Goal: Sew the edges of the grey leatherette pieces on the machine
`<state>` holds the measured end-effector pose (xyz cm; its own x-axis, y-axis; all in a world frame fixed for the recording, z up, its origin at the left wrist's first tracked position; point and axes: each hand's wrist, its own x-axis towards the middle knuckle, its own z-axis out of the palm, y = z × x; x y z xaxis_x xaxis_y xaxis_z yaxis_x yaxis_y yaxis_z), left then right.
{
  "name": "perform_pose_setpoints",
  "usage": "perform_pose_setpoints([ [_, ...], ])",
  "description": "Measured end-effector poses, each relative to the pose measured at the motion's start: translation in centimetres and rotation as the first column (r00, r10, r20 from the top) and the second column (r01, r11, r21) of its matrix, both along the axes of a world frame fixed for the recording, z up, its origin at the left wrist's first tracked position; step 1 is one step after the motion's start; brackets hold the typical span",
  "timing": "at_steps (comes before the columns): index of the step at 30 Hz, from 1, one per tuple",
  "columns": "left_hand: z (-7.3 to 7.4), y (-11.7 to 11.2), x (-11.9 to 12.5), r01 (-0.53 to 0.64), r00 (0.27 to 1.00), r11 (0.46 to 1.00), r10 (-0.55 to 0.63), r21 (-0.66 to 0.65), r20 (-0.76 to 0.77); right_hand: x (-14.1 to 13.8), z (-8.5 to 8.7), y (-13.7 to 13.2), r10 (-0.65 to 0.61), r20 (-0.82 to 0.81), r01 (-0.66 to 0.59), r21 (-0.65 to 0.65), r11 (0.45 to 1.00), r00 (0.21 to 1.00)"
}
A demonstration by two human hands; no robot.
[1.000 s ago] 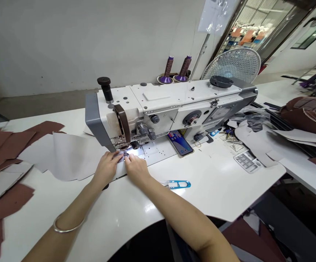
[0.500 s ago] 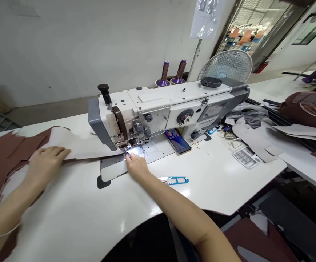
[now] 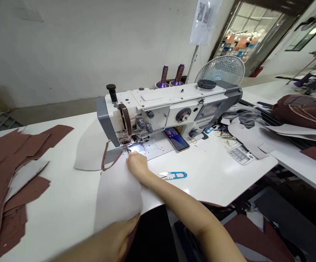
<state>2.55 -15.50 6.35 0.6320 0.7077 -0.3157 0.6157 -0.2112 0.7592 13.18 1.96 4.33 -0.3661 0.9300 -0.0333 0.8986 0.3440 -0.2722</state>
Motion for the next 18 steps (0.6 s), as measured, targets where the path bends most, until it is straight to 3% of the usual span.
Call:
perform_pose_setpoints([
  [2,1.2,3.0,0.2,0.064,0.992,0.993,-0.074,-0.101,-0.103,-0.2,-0.4,-0.8,0.034,0.08,-0.038,0.051,0.998,0.996],
  [3,1.7,4.8,-0.2,0.016,0.98,0.997,-0.03,-0.073,-0.197,-0.3,-0.6,-1.1,0.055,0.109,-0.064,0.081,0.995,0.993],
  [4,2.0,6.6,-0.9,-0.091,0.949,0.995,0.099,0.043,-0.301,-0.3,-0.9,-1.4,0.069,0.132,-0.084,0.109,0.99,0.989],
  [5,2.1,8.4,-1.7,-0.223,0.887,0.938,0.309,0.265,-0.345,-0.3,-1.1,-1.6,0.079,0.15,-0.099,0.13,0.987,0.985],
  [6,1.8,10.1,-2.5,-0.266,0.842,0.847,0.436,0.46,-0.316,-0.3,-1.3,-1.7,0.084,0.163,-0.108,0.145,0.984,0.983],
  [7,1.2,11.6,-3.2,-0.252,0.828,0.763,0.488,0.595,-0.276,-0.3,-1.4,-1.8,0.086,0.169,-0.113,0.152,0.982,0.982],
  [9,-0.3,13.9,-4.1,-0.158,0.852,0.686,0.458,0.71,-0.253,-0.2,-1.6,-1.8,0.088,0.174,-0.116,0.159,0.98,0.981],
  [13,-3.1,15.8,-4.1,-0.026,0.842,0.645,0.426,0.764,-0.331,0.0,-1.8,-1.5,0.104,0.17,-0.135,0.18,0.974,0.98],
  [18,-3.6,16.2,-3.6,0.022,0.809,0.618,0.452,0.786,-0.377,0.1,-1.8,-1.4,0.116,0.158,-0.146,0.189,0.971,0.98],
])
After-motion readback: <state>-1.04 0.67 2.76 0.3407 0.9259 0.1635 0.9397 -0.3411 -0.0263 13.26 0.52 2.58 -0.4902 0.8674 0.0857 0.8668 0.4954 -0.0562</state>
